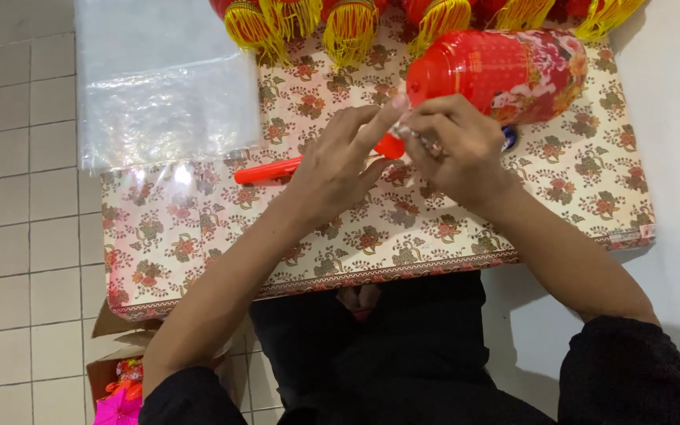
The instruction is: Assembling decorative lanterns and packaging them into plastic bags.
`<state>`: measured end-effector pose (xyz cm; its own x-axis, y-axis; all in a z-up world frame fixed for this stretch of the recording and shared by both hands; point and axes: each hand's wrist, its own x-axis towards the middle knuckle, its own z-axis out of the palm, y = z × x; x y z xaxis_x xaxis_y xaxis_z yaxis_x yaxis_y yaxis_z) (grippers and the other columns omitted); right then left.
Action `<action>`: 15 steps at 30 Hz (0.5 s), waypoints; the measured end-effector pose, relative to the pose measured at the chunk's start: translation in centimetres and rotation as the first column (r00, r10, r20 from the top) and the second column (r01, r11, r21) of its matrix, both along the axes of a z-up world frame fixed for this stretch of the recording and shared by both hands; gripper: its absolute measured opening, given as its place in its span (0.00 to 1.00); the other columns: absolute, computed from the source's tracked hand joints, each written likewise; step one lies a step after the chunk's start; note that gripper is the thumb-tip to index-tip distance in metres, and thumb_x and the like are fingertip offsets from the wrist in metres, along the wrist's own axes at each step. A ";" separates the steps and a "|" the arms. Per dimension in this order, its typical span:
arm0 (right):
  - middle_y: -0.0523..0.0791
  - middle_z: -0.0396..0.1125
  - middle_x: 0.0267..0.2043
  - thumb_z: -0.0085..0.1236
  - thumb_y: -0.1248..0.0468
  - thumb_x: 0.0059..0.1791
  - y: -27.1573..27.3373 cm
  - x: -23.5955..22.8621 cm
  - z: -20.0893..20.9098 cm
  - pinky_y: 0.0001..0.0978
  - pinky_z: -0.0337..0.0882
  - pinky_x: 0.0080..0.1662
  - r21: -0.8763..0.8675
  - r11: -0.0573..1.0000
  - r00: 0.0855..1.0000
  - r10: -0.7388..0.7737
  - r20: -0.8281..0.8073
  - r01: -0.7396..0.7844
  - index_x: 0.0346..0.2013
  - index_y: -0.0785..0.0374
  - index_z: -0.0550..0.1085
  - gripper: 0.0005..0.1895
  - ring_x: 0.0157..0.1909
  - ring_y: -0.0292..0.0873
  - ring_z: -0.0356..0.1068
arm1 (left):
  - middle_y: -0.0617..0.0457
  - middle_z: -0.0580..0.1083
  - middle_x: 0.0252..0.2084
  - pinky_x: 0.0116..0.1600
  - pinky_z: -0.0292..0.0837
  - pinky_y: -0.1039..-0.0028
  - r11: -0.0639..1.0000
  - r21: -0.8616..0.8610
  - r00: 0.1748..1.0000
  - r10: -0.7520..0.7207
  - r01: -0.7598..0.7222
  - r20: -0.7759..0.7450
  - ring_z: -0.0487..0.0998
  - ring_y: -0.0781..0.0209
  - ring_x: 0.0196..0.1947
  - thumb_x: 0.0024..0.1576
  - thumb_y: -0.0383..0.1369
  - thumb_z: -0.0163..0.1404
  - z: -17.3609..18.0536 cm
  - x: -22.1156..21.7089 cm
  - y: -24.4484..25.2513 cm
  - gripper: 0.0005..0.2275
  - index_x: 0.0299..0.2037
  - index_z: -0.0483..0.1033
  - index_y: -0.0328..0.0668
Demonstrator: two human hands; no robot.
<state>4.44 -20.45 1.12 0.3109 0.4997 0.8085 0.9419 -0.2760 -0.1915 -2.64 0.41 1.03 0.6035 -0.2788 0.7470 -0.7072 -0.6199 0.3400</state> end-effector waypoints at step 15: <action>0.53 0.69 0.37 0.69 0.78 0.46 1.3 -2.4 2.8 0.19 0.68 0.23 -0.110 0.994 0.999 0.016 -0.035 -0.019 0.34 0.73 0.77 0.07 0.27 0.39 0.66 | 0.39 0.68 0.61 0.66 0.83 0.64 0.995 -0.092 0.995 -0.051 0.043 -0.090 0.72 0.43 0.63 0.59 0.14 0.63 2.3 0.1 1.7 0.44 0.76 0.42 0.47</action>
